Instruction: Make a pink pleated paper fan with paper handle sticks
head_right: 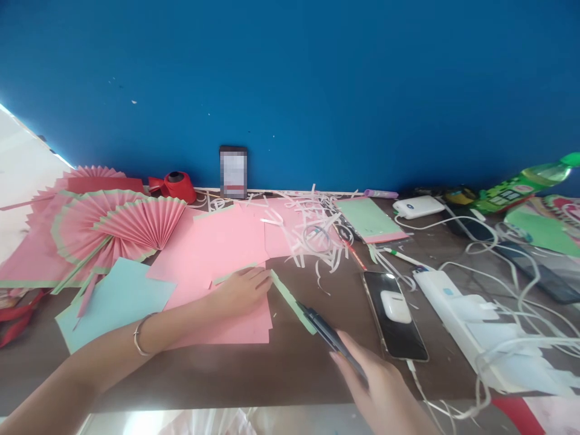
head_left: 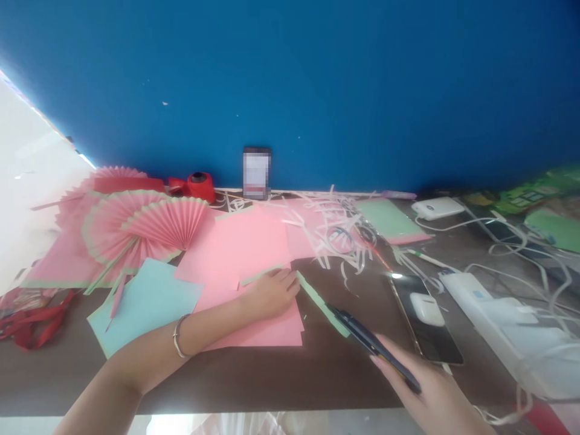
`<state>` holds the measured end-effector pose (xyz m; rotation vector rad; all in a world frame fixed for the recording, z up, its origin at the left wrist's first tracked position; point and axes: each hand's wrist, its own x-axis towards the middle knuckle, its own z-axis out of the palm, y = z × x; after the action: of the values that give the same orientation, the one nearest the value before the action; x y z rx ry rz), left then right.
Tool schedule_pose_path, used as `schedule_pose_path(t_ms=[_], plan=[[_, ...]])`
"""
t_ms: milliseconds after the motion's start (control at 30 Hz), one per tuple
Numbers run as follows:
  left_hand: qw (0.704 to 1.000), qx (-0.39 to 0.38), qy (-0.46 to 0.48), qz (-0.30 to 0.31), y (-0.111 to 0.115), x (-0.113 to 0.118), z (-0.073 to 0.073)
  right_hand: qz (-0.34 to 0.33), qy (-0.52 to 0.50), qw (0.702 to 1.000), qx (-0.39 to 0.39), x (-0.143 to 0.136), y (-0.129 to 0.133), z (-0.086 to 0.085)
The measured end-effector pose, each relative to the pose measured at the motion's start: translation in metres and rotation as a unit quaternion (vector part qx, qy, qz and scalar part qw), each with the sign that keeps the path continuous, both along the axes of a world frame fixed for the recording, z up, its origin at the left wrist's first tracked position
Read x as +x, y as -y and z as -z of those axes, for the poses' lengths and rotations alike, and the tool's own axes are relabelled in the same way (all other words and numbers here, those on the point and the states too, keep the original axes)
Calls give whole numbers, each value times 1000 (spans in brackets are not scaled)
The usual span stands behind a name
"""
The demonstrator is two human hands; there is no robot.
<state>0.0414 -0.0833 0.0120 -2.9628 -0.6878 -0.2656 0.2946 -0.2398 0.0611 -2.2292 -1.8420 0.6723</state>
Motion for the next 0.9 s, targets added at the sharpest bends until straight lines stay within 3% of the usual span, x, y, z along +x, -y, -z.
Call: schedule_pose_path(t_ms=[300, 900], plan=[[1000, 11, 1, 2, 1, 0, -3, 7, 7, 1000, -17, 2, 6, 2], [1000, 22, -14, 15, 1, 0, -2, -13, 4, 1000, 22, 1, 7, 1]])
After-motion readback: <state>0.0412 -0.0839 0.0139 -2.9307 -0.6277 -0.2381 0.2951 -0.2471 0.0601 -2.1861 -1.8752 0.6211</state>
